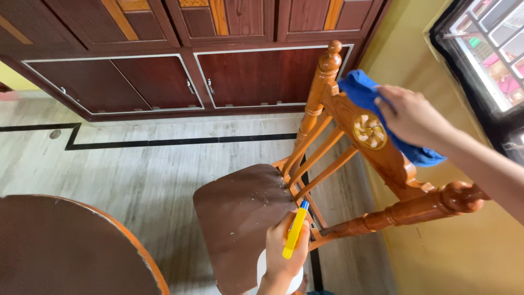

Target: The person sprays a cleaning solution from a yellow spray bottle and wipes a wooden chair with a blue cloth. They then move to a wooden cabinet and continue spraying and wiping the surface.

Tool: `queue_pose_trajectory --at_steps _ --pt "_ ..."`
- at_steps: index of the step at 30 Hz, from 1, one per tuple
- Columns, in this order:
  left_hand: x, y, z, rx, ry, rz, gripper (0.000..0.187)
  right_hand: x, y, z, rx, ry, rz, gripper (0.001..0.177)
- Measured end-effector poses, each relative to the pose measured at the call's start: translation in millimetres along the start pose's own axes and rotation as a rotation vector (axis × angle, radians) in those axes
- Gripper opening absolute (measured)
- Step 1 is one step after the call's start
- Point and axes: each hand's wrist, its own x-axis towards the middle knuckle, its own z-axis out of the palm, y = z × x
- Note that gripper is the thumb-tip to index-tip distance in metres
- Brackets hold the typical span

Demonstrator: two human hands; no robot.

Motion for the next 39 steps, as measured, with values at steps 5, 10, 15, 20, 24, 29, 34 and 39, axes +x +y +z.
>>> queue_pose_trajectory --at_steps 5,10,15,20,24,29,34,39 --pt "-7 16 25 0.07 -0.133 -0.081 0.014 -29 1 -79 0.422 -0.079 0.338 0.03" --pt "-16 22 53 0.06 -0.31 0.011 0.017 -98 -23 -109 0.306 -0.051 0.344 0.038" --pt "-28 16 82 0.151 -0.418 -0.003 0.016 -130 -35 -118 0.201 -0.021 0.245 0.042" --pt "-40 14 92 0.064 -0.407 0.061 0.015 -144 -30 -110 -0.135 0.039 -0.373 0.048" --pt "-45 13 92 0.059 -0.359 0.036 0.015 -169 -33 -61 -0.804 -0.251 -0.5 0.067" --pt "-49 12 84 0.127 -0.31 -0.026 0.018 -189 -14 -19 -1.208 -0.235 -0.62 0.06" --pt "-45 12 77 0.15 -0.278 0.003 0.019 -222 5 47 -1.141 -0.363 -0.771 0.067" --pt "-44 12 67 0.127 -0.256 -0.016 0.019 -249 17 145 -1.075 -0.385 -0.675 0.059"
